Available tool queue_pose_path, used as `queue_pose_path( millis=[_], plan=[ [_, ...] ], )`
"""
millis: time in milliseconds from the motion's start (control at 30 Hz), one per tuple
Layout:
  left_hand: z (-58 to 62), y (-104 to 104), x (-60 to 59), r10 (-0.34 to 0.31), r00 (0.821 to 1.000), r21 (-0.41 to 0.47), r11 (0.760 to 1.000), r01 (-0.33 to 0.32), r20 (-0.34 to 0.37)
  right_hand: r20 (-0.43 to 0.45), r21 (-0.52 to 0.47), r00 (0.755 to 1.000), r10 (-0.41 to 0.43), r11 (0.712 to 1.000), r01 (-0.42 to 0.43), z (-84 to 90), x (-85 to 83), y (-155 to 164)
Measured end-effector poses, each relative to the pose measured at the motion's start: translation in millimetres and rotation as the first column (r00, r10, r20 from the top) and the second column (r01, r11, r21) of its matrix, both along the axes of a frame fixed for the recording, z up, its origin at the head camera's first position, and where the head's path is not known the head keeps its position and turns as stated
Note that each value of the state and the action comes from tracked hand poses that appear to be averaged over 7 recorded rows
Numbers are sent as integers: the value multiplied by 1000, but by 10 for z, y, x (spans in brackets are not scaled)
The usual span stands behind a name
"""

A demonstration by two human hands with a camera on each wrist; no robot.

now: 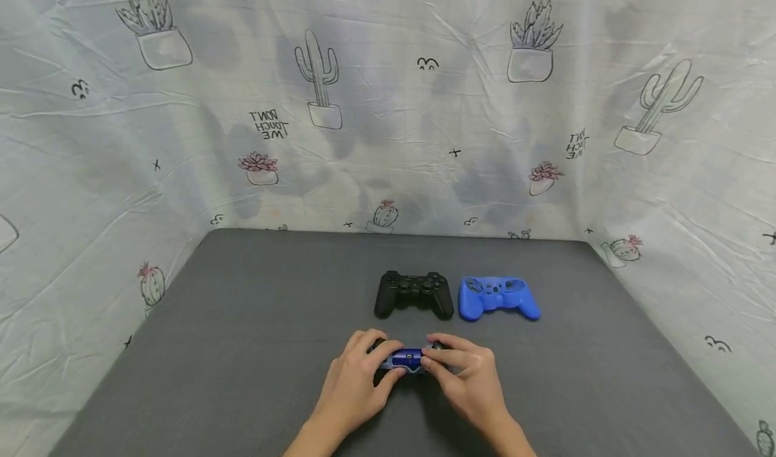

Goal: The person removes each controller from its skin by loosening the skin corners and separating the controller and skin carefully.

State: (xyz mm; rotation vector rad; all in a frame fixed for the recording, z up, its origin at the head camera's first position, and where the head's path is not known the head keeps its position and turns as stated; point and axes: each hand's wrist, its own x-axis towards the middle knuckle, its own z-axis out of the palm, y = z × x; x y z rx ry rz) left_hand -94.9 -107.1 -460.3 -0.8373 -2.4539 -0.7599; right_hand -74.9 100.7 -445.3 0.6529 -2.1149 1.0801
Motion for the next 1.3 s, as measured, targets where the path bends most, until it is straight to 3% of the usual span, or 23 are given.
queue_pose_path(
  millis=[133, 267, 467, 600, 733, 1033, 1300],
  plan=[
    [-3, 16, -2, 13, 1000, 6, 1000, -13, -24, 99, -167, 995, 7, 986, 10, 17, 4, -11],
    [-3, 18, -16, 25, 999, 8, 1000, -25, -27, 154, -321, 988, 15, 946, 36, 50, 0, -29],
    [13, 3, -40, 32, 999, 6, 999, -32, -15, 202, -387, 977, -73, 910, 148, 78, 8, -62],
    [44, -3, -58, 25, 1000, -4, 1000, -25, -14, 335, -402, 928, -163, 866, 297, 60, -36, -33],
    [72, -10, -71, 12, 1000, -9, 1000, -12, -3, 460, -437, 874, -157, 817, 377, 43, -97, 23],
    [80, -22, -92, -22, 1000, 14, 1000, 22, 11, 619, -391, 776, -119, 810, 436, 49, -116, 147],
    [91, -13, -95, 1, 999, 37, 999, -2, 33, 679, -426, 733, -28, 799, 425, 26, -122, 256]
  ],
)
